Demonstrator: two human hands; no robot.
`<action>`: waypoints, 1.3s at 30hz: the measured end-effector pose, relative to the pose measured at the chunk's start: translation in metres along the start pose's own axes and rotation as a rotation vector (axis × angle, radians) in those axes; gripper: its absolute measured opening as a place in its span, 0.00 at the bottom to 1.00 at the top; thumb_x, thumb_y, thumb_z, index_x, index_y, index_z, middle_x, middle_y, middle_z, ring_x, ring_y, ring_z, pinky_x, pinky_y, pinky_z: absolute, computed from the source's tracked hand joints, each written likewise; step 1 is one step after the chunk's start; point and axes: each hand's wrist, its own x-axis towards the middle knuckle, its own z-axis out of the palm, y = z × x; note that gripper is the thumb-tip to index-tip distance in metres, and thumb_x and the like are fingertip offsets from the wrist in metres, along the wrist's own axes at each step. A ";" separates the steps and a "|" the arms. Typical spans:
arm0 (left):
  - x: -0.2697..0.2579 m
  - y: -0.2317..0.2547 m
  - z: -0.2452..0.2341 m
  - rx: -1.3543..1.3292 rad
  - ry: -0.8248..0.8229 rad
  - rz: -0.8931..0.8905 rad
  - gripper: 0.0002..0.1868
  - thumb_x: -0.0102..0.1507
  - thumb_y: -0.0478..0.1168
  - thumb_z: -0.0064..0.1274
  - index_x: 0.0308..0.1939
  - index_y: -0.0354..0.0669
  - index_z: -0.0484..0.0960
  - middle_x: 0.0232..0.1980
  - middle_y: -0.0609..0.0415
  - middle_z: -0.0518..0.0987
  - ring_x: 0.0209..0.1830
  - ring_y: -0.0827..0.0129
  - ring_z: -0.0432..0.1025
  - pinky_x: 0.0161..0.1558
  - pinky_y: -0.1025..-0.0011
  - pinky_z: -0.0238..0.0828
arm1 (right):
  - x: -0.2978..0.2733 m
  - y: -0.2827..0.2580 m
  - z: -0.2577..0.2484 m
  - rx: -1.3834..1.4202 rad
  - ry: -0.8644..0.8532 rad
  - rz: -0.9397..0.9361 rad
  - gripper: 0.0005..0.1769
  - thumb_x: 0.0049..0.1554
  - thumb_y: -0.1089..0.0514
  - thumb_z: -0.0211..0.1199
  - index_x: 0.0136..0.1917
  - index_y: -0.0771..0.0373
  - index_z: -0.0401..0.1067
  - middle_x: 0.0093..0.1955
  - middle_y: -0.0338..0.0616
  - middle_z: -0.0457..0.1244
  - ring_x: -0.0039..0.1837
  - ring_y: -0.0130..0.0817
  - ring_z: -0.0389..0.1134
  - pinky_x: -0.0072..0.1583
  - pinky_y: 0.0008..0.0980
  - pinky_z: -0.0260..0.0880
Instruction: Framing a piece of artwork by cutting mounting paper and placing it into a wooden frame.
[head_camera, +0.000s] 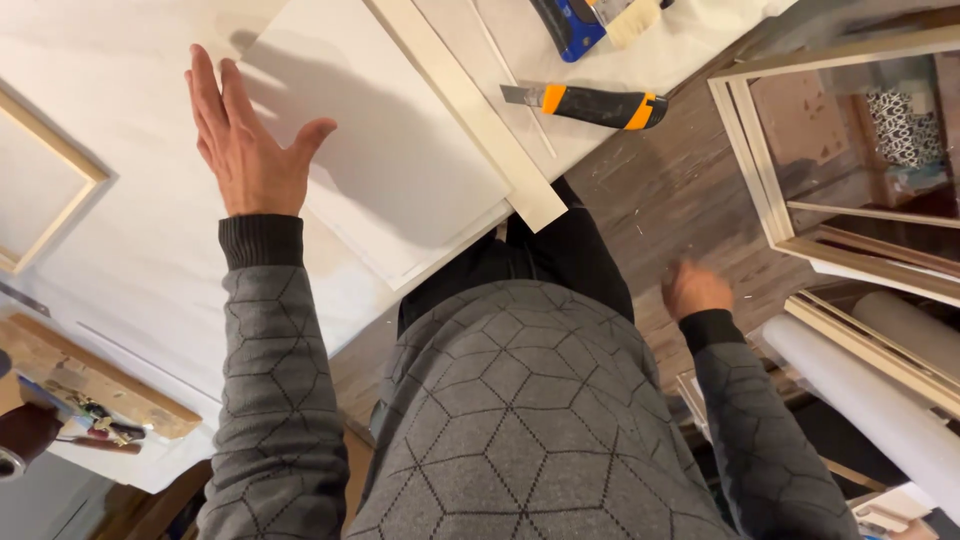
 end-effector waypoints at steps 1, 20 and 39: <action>0.001 0.001 -0.003 -0.010 0.006 -0.011 0.59 0.63 0.62 0.72 0.82 0.32 0.56 0.87 0.42 0.44 0.87 0.45 0.41 0.78 0.39 0.50 | -0.003 0.027 0.032 -0.220 -0.373 0.160 0.24 0.56 0.38 0.65 0.57 0.55 0.76 0.54 0.51 0.70 0.57 0.51 0.71 0.57 0.50 0.71; 0.044 0.007 0.002 -0.109 0.188 0.257 0.28 0.68 0.44 0.68 0.68 0.39 0.75 0.61 0.48 0.78 0.60 0.52 0.71 0.66 0.49 0.61 | 0.043 -0.276 -0.106 1.474 -0.636 -0.031 0.23 0.65 0.52 0.56 0.66 0.71 0.68 0.55 0.48 0.70 0.52 0.31 0.73 0.52 0.29 0.76; 0.014 -0.006 -0.098 -0.390 0.371 0.232 0.11 0.78 0.38 0.60 0.55 0.32 0.79 0.51 0.49 0.75 0.44 0.68 0.74 0.39 0.71 0.74 | 0.059 -0.297 -0.182 1.379 -0.189 -0.223 0.13 0.63 0.62 0.59 0.59 0.71 0.65 0.53 0.48 0.69 0.55 0.31 0.72 0.58 0.30 0.74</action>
